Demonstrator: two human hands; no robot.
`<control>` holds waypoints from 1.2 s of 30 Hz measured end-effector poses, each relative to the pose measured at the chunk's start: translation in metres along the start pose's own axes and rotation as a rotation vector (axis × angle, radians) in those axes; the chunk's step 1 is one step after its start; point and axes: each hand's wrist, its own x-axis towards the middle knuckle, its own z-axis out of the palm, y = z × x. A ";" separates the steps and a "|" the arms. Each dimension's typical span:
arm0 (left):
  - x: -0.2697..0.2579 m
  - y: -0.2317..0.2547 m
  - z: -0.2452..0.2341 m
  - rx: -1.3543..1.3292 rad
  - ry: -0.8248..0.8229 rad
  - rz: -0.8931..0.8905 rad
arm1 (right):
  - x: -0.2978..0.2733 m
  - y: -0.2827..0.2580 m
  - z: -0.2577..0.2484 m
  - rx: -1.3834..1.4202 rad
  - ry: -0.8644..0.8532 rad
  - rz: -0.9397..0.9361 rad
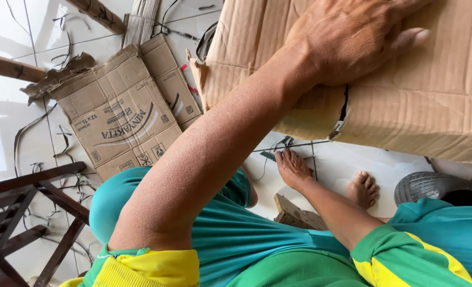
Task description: A person is wrapping wooden chairs with cardboard and securing the packaging with plastic straps and a utility knife.
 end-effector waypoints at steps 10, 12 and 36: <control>0.007 0.012 -0.033 0.020 -0.175 0.201 | -0.050 0.053 -0.094 0.264 -0.116 -0.029; 0.010 0.016 -0.041 0.053 -0.207 0.143 | -0.061 0.065 -0.118 0.137 -0.170 -0.067; 0.157 0.005 0.114 0.187 -0.247 -0.187 | -0.219 0.149 -0.413 1.851 0.833 0.019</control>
